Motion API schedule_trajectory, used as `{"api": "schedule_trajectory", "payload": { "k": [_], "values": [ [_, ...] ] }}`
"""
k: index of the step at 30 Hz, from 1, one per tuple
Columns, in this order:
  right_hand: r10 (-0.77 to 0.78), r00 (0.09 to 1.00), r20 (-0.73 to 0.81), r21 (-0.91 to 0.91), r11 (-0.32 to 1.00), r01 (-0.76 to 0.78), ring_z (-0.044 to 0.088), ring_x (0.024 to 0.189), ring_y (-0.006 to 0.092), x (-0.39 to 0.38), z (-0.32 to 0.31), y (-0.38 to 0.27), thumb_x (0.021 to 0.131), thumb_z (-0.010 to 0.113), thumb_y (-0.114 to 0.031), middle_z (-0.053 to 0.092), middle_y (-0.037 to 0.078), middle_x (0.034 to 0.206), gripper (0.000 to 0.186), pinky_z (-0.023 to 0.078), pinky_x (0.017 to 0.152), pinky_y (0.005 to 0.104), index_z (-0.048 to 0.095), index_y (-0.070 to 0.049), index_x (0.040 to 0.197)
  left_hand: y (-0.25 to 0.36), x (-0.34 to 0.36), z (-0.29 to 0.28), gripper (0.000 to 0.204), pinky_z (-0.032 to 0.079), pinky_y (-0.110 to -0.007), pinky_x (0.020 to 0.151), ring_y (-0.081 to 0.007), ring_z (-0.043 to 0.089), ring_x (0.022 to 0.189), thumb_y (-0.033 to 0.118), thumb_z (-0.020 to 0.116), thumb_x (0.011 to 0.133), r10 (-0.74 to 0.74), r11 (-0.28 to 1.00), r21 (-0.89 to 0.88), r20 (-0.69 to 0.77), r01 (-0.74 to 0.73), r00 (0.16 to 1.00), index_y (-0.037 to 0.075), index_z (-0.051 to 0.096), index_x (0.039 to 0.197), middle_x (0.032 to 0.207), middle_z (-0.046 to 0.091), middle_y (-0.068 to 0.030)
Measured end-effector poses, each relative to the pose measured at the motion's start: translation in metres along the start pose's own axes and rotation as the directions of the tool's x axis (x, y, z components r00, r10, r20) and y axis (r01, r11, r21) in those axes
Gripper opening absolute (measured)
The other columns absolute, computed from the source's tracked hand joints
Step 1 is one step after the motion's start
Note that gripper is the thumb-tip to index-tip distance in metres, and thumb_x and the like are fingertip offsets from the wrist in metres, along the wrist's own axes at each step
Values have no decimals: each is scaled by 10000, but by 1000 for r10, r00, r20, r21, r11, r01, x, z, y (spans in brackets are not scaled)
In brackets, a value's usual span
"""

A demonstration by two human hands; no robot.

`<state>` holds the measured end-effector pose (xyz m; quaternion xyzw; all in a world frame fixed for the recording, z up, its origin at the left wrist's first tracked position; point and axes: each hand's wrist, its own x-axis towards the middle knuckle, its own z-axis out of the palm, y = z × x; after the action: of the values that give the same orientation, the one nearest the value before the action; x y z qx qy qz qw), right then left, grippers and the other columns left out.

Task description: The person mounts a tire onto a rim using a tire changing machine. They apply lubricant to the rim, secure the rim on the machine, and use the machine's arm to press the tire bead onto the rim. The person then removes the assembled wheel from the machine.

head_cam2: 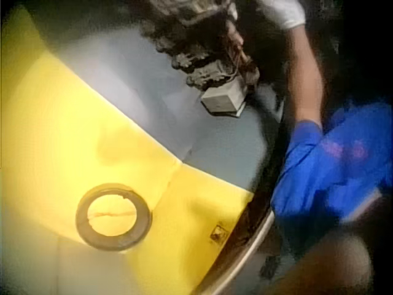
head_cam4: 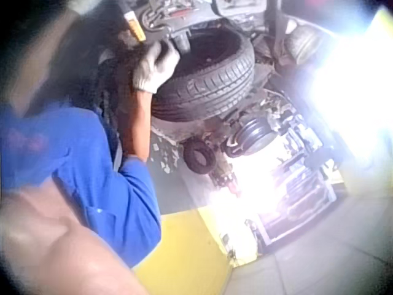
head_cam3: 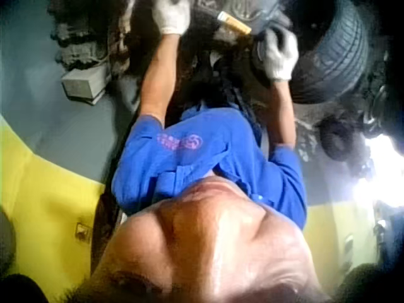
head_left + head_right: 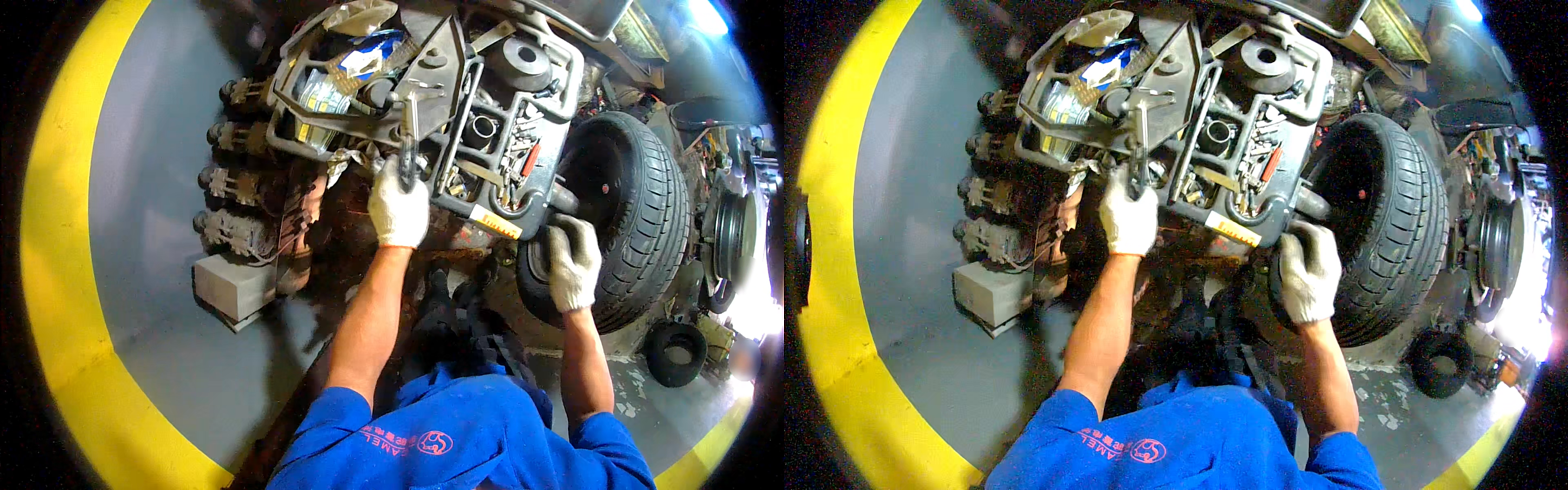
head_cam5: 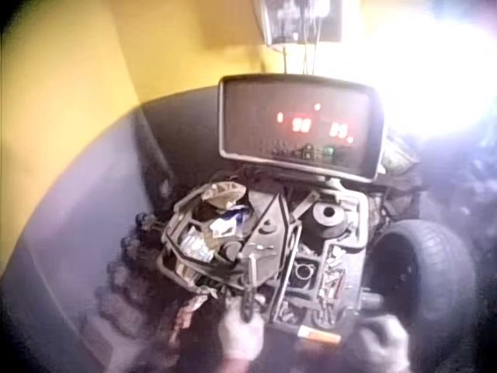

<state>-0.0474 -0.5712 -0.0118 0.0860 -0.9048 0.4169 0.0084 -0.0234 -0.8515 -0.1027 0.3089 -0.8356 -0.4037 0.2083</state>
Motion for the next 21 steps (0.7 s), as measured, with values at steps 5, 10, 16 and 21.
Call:
{"api": "schedule_trajectory", "payload": {
  "k": [5, 10, 16, 21],
  "values": [
    [-169, 888, -428, -308, 951, 33, 641, 958, 289, -9, -95, 30, 901, 687, -27, 656, 155, 1024, 179, 511, 899, 375, 668, 24, 1071, -27, 62, 1, 522, 480, -504, 959, -422, 631, 1085, 214, 691, 786, 55, 987, 161, -166, -27, 985, 24, 620, 1268, 1136, 668, -238],
    [-298, 813, -501, -649, 751, -125, 614, 919, 342, -8, -119, 97, 891, 686, -61, 651, 163, 971, 123, 495, 889, 441, 669, -12, 1003, 10, 107, -7, 580, 453, -545, 991, -450, 561, 1133, 360, 719, 814, -41, 844, 523, -153, 116, 987, 144, 614, 1342, 1273, 552, -251],
    [-271, 796, -540, -644, 742, -185, 606, 918, 345, -7, -116, 103, 837, 684, -28, 656, 157, 930, 124, 485, 869, 451, 673, -18, 959, 112, 160, 88, 488, 476, -485, 977, -378, 566, 1152, 302, 679, 834, 429, 658, 535, 311, -529, 848, 104, 645, 1279, 1293, 569, -190],
    [-262, 808, -528, -619, 770, -155, 615, 942, 335, -3, -115, 101, 803, 709, -39, 676, 132, 926, 144, 487, 886, 444, 680, -39, 944, 149, 212, 148, 380, 467, -447, 1029, -331, 528, 1251, 280, 618, 888, 181, 230, 779, 555, -583, 812, 110, 695, 1220, 1370, 542, -146]
  ]
}}
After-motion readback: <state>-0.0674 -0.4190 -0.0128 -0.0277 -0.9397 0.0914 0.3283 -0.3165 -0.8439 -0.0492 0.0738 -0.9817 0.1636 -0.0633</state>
